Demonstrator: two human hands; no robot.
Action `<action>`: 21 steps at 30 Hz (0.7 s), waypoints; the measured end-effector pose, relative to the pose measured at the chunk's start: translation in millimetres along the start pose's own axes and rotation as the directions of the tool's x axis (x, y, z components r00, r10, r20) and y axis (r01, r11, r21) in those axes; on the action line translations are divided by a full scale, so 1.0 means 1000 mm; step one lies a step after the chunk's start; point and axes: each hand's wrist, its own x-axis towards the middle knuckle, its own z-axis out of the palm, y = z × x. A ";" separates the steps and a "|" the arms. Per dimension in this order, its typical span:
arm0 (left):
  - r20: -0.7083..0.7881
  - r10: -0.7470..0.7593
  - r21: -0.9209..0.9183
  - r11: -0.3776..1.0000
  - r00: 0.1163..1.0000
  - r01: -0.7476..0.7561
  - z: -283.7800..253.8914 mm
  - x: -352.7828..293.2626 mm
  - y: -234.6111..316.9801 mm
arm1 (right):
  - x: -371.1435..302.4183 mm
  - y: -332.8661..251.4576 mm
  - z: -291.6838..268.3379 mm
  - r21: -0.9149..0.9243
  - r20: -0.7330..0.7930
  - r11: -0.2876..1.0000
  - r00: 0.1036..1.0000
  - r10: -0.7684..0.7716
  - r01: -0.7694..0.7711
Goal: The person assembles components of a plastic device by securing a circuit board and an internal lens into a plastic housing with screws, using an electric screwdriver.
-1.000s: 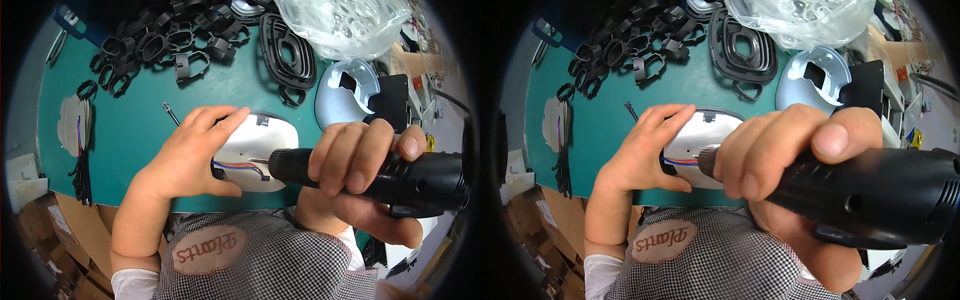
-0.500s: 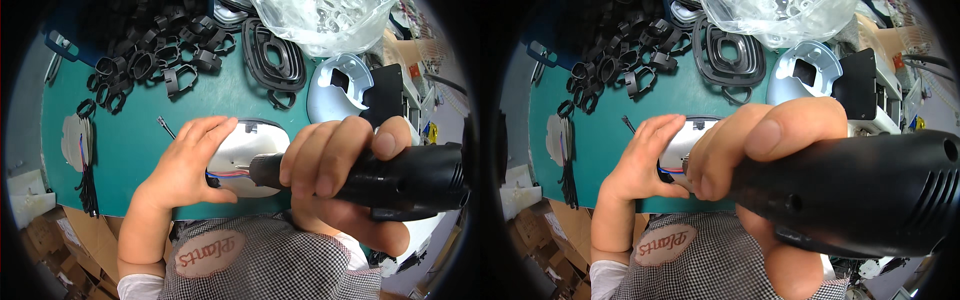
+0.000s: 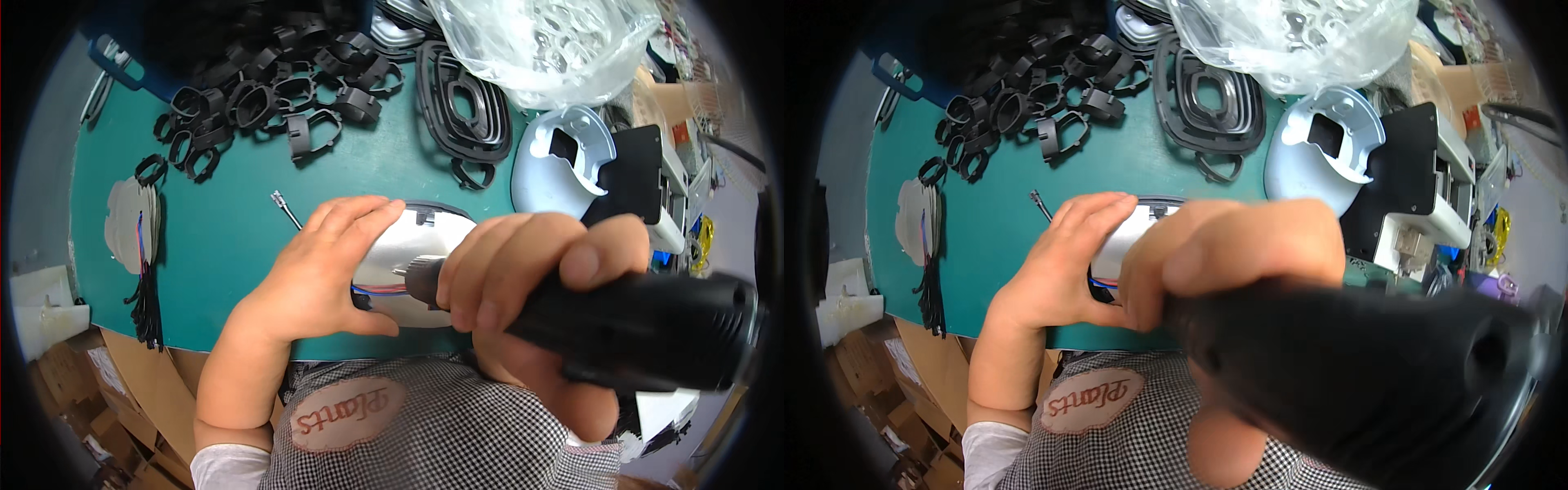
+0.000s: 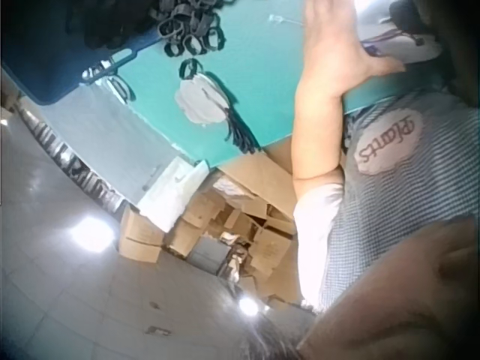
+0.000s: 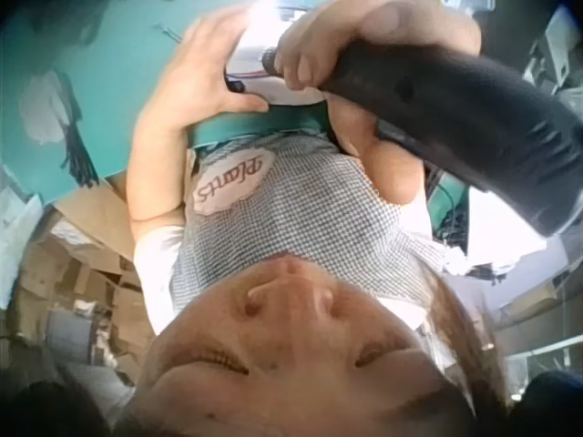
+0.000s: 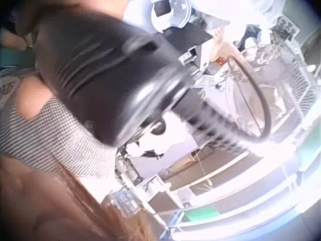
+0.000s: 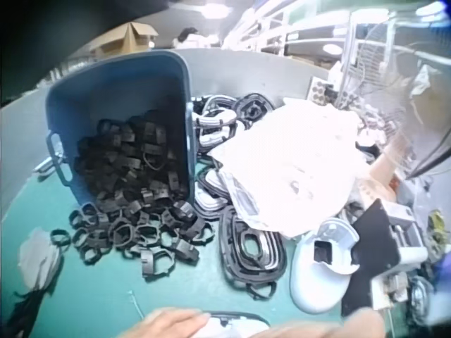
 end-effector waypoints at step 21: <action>-0.026 0.048 -0.011 0.999 0.999 -0.048 0.001 -0.013 -0.001 | 0.007 0.001 0.019 0.031 0.034 0.996 0.996 0.084 -0.085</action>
